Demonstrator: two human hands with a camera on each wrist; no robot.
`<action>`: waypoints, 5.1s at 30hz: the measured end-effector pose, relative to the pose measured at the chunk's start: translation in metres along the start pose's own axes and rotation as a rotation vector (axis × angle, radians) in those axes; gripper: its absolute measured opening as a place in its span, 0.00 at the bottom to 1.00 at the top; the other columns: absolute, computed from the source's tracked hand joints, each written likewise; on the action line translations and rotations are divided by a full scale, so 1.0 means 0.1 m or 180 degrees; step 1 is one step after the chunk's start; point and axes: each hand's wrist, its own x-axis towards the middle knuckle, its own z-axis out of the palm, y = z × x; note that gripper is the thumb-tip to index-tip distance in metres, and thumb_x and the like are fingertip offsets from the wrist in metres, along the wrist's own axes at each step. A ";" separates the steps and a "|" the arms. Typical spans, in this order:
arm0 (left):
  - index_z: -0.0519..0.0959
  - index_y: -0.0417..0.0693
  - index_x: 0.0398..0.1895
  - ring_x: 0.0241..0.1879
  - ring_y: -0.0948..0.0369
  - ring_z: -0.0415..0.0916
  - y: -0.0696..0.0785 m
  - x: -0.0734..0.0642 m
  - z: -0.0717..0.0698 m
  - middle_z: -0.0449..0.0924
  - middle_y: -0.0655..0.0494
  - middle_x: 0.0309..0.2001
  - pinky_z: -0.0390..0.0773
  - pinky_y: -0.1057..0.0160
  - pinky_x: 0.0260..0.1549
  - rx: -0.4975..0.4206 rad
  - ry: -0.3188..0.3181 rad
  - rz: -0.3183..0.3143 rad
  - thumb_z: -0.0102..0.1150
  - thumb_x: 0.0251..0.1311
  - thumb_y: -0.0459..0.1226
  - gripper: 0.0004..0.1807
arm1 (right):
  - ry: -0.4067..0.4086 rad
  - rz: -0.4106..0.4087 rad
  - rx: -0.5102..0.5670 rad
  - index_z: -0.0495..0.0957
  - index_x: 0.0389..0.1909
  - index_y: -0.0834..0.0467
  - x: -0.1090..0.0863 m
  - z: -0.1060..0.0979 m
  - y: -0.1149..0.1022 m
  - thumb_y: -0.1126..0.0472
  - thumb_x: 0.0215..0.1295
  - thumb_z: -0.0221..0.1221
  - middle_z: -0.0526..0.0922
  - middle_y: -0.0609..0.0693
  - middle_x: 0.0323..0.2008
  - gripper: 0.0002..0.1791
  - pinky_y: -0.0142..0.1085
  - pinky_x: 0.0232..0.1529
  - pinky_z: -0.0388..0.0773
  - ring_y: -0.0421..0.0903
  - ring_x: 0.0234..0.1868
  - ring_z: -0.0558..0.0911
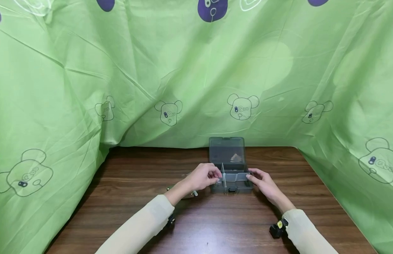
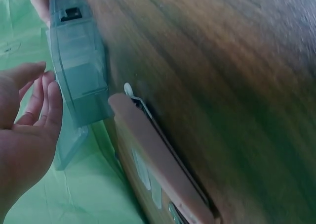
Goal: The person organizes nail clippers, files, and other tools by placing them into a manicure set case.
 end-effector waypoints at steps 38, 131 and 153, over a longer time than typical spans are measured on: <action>0.88 0.50 0.50 0.58 0.50 0.73 -0.59 -0.41 -0.42 0.79 0.54 0.52 0.76 0.52 0.58 0.1097 -0.0438 -0.0532 0.73 0.64 0.38 0.12 | -0.0009 0.0070 0.0043 0.66 0.76 0.68 0.00 0.00 0.02 0.51 0.80 0.60 0.72 0.66 0.71 0.34 0.27 0.54 0.75 0.54 0.68 0.73; 0.86 0.47 0.43 0.36 0.70 0.78 0.06 0.69 0.07 0.81 0.63 0.36 0.79 0.73 0.38 0.0367 -0.0037 0.0069 0.67 0.71 0.34 0.02 | 0.0118 0.0316 0.0673 0.67 0.76 0.66 -0.07 0.05 -0.13 0.60 0.81 0.57 0.76 0.59 0.58 0.28 0.32 0.39 0.75 0.40 0.43 0.75; 0.86 0.54 0.41 0.34 0.71 0.77 0.17 0.94 0.39 0.81 0.68 0.34 0.77 0.72 0.39 0.0712 -0.0108 -0.0230 0.69 0.70 0.39 0.01 | 0.0043 0.0124 0.0390 0.70 0.75 0.64 -0.05 0.02 -0.03 0.57 0.82 0.56 0.72 0.63 0.71 0.27 0.36 0.60 0.75 0.48 0.60 0.74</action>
